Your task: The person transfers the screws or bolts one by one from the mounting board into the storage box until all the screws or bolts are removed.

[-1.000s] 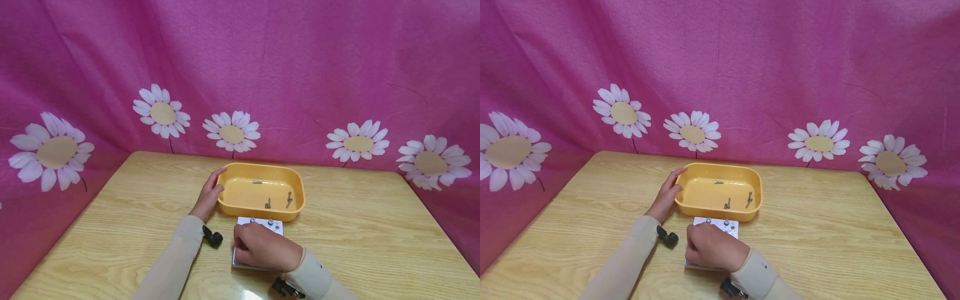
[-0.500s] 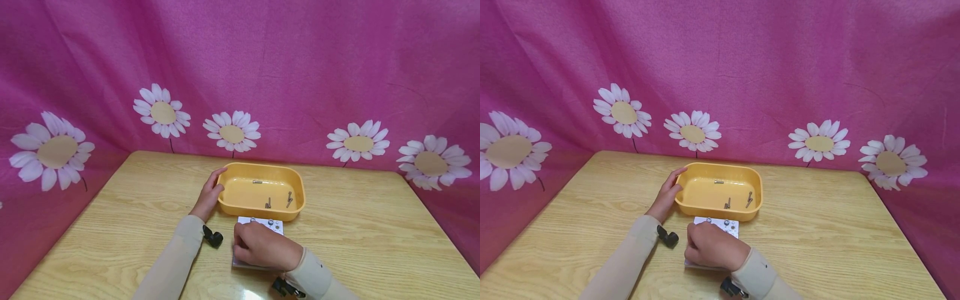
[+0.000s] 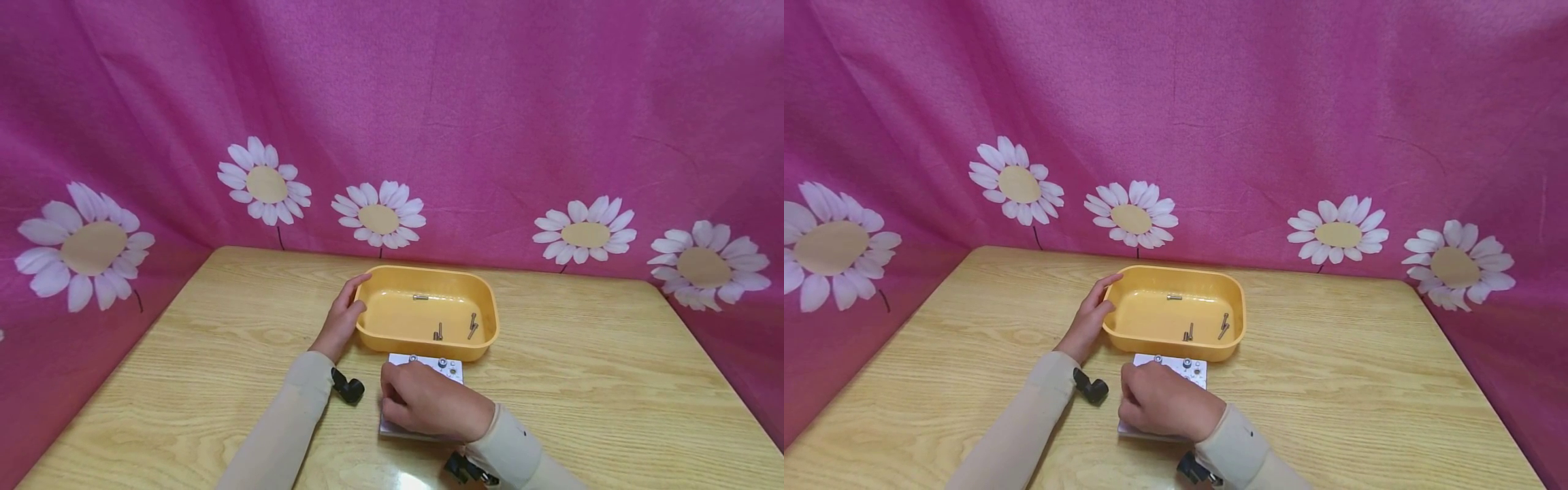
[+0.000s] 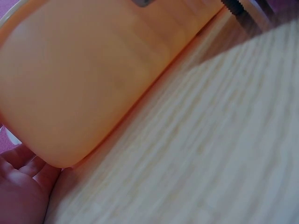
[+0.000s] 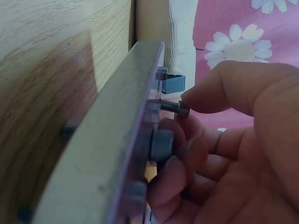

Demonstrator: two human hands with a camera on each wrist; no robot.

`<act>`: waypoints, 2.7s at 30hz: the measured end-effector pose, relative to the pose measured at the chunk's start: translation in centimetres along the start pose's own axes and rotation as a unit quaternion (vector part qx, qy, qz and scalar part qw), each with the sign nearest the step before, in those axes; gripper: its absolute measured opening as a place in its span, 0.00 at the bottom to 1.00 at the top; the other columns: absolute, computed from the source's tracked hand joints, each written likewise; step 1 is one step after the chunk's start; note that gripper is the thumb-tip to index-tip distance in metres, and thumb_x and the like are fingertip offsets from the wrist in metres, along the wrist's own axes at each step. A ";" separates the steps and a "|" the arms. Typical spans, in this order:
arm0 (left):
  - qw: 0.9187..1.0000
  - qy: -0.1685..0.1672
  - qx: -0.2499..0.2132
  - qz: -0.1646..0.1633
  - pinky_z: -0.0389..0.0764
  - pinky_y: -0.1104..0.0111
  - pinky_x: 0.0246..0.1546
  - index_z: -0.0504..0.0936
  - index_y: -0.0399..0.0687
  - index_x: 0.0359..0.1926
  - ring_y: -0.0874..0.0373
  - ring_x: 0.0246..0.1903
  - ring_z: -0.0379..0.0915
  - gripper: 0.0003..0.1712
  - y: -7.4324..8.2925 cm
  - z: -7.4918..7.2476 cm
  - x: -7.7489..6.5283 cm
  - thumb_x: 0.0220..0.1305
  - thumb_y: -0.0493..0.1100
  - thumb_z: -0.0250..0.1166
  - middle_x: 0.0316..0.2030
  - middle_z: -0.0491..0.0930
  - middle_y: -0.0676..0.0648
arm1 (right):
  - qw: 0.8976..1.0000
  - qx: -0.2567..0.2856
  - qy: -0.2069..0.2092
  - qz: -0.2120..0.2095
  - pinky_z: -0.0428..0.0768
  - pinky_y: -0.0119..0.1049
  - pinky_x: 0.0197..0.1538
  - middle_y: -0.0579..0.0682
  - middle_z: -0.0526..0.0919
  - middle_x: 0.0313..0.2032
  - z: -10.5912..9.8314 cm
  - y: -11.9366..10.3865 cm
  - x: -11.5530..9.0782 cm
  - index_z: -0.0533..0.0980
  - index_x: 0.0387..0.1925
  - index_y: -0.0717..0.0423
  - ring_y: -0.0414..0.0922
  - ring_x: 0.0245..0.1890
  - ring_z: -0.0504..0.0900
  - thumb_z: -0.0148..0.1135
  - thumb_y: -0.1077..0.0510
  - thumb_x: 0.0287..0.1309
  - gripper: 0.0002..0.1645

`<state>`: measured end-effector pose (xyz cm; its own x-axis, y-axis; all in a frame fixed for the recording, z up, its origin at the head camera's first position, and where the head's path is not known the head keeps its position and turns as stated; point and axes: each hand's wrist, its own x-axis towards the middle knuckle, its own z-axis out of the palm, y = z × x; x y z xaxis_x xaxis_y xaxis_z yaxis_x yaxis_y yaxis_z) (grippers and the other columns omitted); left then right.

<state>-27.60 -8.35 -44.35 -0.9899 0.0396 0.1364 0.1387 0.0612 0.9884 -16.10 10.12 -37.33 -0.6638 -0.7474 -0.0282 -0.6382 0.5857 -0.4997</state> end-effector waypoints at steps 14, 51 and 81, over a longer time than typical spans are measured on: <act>0.999 -0.028 -0.009 -0.014 0.51 0.58 0.70 0.64 0.42 0.69 0.51 0.72 0.44 0.35 3.2 -0.1 -1.5 0.59 0.28 0.47 0.72 0.56 0.43 | 1.000 -0.001 -0.015 0.000 0.71 0.26 0.29 0.35 0.73 0.20 0.1 0.1 0.3 0.73 0.27 0.45 0.33 0.22 0.71 0.55 0.57 0.61 0.06; 0.999 -0.034 -0.026 -0.006 0.55 0.60 0.68 0.64 0.43 0.69 0.52 0.71 0.48 0.35 3.1 -0.2 -1.5 0.58 0.28 0.47 0.72 0.57 0.43 | 0.999 -0.012 -0.025 -0.022 0.71 0.25 0.31 0.34 0.72 0.23 -0.3 0.3 0.1 0.71 0.29 0.45 0.32 0.25 0.71 0.58 0.58 0.58 0.05; 0.999 -0.031 -0.018 -0.017 0.48 0.60 0.71 0.64 0.44 0.69 0.54 0.73 0.43 0.34 3.4 -0.1 -1.6 0.60 0.29 0.47 0.72 0.56 0.45 | 0.999 0.016 -0.037 -0.037 0.70 0.25 0.30 0.35 0.71 0.22 -0.6 0.7 0.1 0.73 0.30 0.46 0.31 0.25 0.70 0.62 0.58 0.59 0.05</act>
<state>-25.52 -8.33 -41.24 -0.9901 0.0997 0.0989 0.1021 0.0276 0.9944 -16.82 10.66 -37.20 -0.5841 -0.8099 -0.0542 -0.6707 0.5192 -0.5297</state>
